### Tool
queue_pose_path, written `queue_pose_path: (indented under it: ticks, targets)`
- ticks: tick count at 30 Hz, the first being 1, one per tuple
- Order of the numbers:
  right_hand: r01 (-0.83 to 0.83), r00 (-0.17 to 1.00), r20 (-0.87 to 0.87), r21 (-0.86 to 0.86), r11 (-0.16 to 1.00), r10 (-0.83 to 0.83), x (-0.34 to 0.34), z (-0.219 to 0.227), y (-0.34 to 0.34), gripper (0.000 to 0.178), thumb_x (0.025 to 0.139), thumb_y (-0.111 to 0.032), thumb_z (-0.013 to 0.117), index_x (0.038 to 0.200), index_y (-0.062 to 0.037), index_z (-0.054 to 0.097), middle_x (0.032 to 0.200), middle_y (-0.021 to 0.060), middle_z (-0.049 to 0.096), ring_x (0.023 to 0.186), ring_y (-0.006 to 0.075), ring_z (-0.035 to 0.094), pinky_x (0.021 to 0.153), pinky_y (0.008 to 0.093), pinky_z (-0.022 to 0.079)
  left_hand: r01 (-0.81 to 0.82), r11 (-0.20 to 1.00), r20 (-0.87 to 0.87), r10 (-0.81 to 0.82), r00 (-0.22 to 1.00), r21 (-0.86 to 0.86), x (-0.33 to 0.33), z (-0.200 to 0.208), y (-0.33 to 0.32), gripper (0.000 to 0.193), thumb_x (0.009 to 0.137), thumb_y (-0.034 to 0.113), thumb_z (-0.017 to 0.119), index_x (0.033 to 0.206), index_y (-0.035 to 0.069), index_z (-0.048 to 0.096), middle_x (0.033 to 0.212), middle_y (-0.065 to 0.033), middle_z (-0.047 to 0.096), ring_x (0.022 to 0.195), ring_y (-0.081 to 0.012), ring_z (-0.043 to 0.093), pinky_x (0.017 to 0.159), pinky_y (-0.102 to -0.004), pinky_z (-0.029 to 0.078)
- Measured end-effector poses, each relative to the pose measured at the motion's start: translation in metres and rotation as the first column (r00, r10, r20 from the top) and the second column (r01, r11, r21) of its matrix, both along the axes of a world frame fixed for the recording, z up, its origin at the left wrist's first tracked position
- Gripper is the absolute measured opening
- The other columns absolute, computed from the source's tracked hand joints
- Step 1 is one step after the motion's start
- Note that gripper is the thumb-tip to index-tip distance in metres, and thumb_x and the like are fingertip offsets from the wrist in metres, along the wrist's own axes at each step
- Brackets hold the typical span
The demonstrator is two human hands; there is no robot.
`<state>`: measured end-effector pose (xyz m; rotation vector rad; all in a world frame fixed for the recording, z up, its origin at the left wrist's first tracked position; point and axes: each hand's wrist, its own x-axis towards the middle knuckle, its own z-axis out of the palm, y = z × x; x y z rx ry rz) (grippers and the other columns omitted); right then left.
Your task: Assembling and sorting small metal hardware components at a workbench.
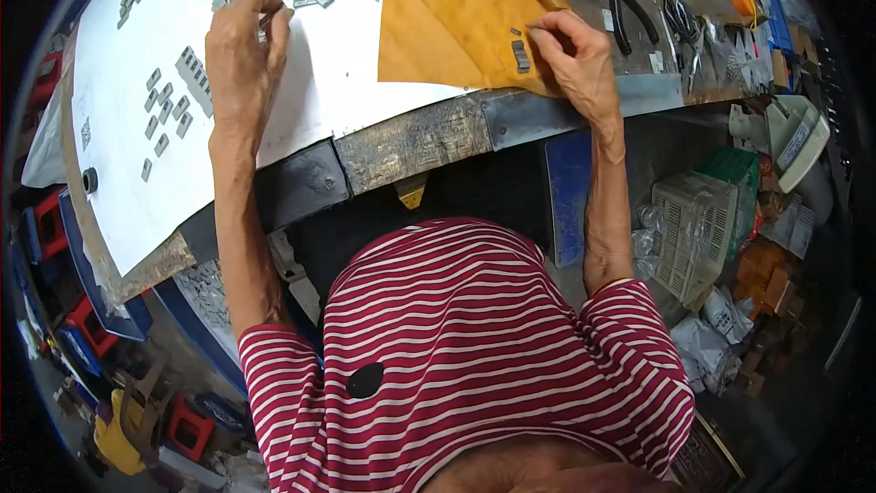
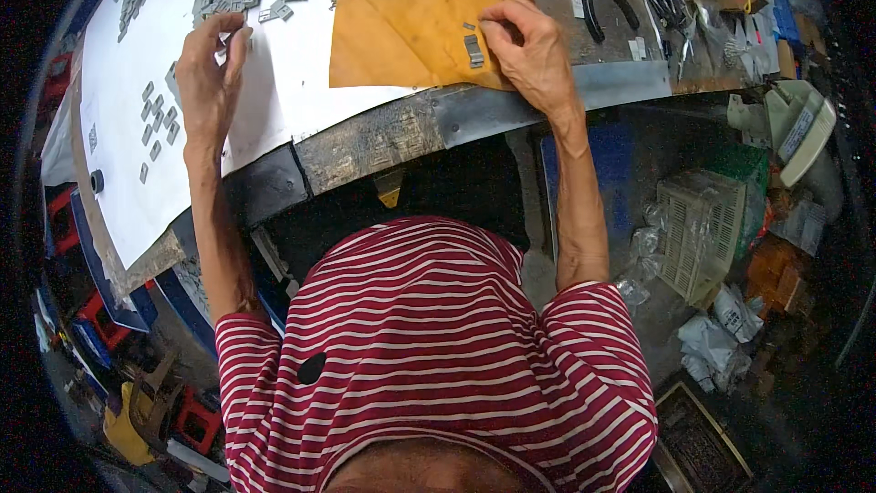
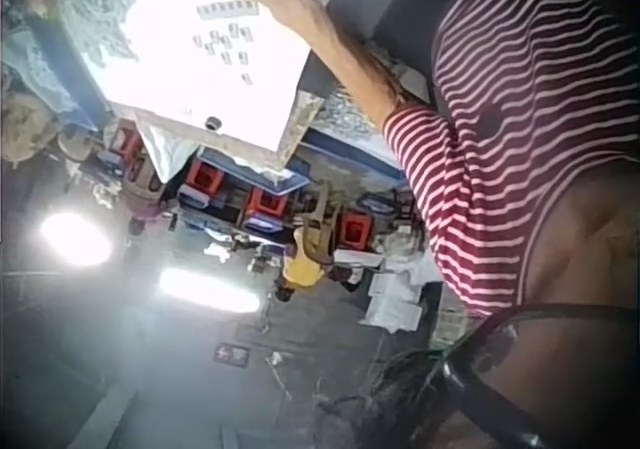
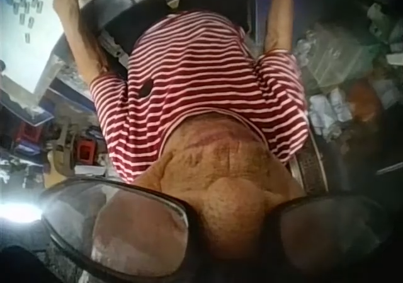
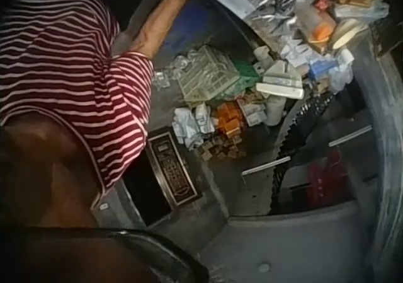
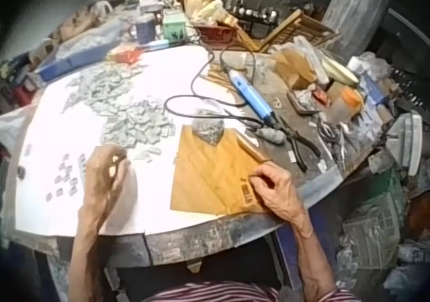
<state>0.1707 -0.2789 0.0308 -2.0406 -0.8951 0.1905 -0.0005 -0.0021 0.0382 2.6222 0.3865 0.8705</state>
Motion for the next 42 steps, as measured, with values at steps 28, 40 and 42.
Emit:
queue_pose_path:
  ticks: [28,40,42]
  targets:
    - [-0.06,0.943,-0.324,0.04,0.997,0.07,0.02,0.006,0.011,0.015,0.084,-0.012,0.055,0.082,0.0031,0.056,0.068,0.0022,0.059,0.054,0.0078,0.051,0.049,0.0188,0.042,0.054,0.505,0.075,0.022,0.997,-0.861,-0.017,0.004,-0.045,0.017,0.08,0.01,0.061,0.094,0.002,0.063,0.075,-0.0024,0.062,0.064,-0.0067,0.055,0.06,-0.0188,0.046]
    - [0.118,0.465,-0.791,0.501,0.857,0.398,0.027,0.002,0.013,0.01,0.083,-0.001,0.053,0.091,0.005,0.054,0.081,0.012,0.055,0.063,0.0093,0.048,0.047,0.0166,0.035,0.019,0.428,0.03,0.018,0.999,-0.903,-0.02,0.004,-0.051,0.015,0.079,0.007,0.061,0.093,0.001,0.063,0.075,-0.0015,0.061,0.063,-0.005,0.053,0.059,-0.0176,0.043]
    - [0.099,0.462,-0.784,0.51,0.854,0.414,0.022,0.005,0.018,0.012,0.083,-0.001,0.053,0.092,0.0053,0.053,0.082,0.0119,0.055,0.063,0.0078,0.045,0.046,0.0154,0.033,0.01,0.434,0.021,0.02,1.0,-0.901,-0.022,0.004,-0.051,0.015,0.079,0.007,0.061,0.093,0.0,0.063,0.075,-0.0015,0.061,0.063,-0.0049,0.053,0.059,-0.0176,0.043]
